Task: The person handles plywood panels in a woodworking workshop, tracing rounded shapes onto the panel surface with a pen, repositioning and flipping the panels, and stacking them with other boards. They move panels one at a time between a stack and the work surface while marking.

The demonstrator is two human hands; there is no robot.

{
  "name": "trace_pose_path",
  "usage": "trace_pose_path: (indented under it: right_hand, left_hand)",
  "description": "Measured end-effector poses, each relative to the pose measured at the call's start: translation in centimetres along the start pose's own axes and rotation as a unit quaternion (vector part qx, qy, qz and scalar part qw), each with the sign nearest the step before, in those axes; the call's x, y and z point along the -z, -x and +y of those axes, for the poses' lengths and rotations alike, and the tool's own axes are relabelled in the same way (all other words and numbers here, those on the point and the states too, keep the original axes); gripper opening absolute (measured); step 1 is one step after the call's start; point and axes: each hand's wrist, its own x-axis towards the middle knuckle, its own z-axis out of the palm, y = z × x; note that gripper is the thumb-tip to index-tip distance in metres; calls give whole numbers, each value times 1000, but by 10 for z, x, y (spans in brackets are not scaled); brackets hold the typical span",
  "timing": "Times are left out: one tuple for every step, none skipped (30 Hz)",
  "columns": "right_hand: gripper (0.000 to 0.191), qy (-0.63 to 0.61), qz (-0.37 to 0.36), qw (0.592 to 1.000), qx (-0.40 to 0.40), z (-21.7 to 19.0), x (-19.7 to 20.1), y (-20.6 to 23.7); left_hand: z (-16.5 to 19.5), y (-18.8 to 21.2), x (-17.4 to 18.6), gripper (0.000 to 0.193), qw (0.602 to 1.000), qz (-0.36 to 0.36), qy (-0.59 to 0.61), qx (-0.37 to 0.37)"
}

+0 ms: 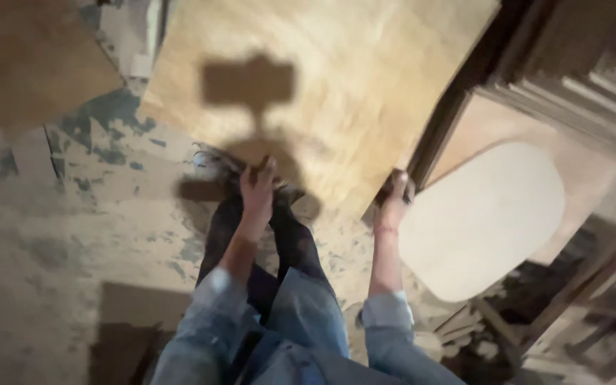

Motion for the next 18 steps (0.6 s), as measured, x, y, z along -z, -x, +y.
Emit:
trace_pose_path:
  right_hand:
    - [34, 21, 17, 999, -33, 6, -6, 17]
    - [37, 45, 32, 996, -67, 14, -11, 33]
    - [40, 185, 19, 982, -20, 24, -12, 54]
    - [45, 317, 4, 948, 32, 40, -15, 77]
    - [38, 173, -23, 985, 18, 57, -25, 96]
    - [31, 26, -49, 998, -4, 73, -31, 114]
    - [30, 99, -23, 995, 20, 86, -31, 133]
    - [36, 172, 2, 984, 47, 97, -36, 145]
    - [37, 210, -12, 974, 86, 102, -46, 156]
    - [38, 246, -23, 961, 123, 107, -54, 167]
    - [39, 279, -30, 946, 161, 112, -63, 178]
    - [38, 288, -76, 937, 183, 116, -77, 185]
    - [36, 296, -123, 925, 203, 118, -98, 192]
    - [35, 304, -171, 910, 223, 114, -123, 202]
    - [32, 292, -206, 909, 215, 110, -154, 214]
    - [28, 278, -239, 907, 208, 109, -191, 227]
    - [24, 220, -272, 925, 145, 107, -228, 247]
    - [21, 162, -305, 935, 79, 108, -265, 263]
  left_hand:
    - [-6, 8, 29, 35, 999, 30, -14, 31]
    - [-11, 15, 62, 33, 1000, -10, 7, 16]
    - [-17, 25, 95, 31, 998, -49, 29, 1]
    - [-22, 32, 124, 33, 997, -37, 48, 41]
    - [-23, 39, 149, 36, 994, -27, 68, 79]
    - [-27, 53, 180, 35, 994, -20, 34, 98]
    - [-31, 67, 204, 35, 993, -16, 2, 117]
    - [-31, 78, 224, 34, 992, -9, -8, 129]
    - [-28, 91, 242, 34, 990, -2, -16, 143]
    - [-24, 102, 258, 34, 987, 23, -16, 159]
    - [-18, 110, 274, 34, 983, 44, -20, 176]
    - [-11, 112, 288, 35, 979, 63, -25, 190]
    - [-4, 110, 300, 35, 978, 85, 8, 189]
    - [4, 108, 310, 34, 975, 107, 43, 188]
    - [13, 104, 321, 34, 971, 127, 76, 186]
    - [22, 93, 333, 34, 965, 160, 96, 184]
    - [34, 79, 344, 33, 958, 190, 116, 180]
    - [43, 64, 354, 33, 949, 222, 137, 176]
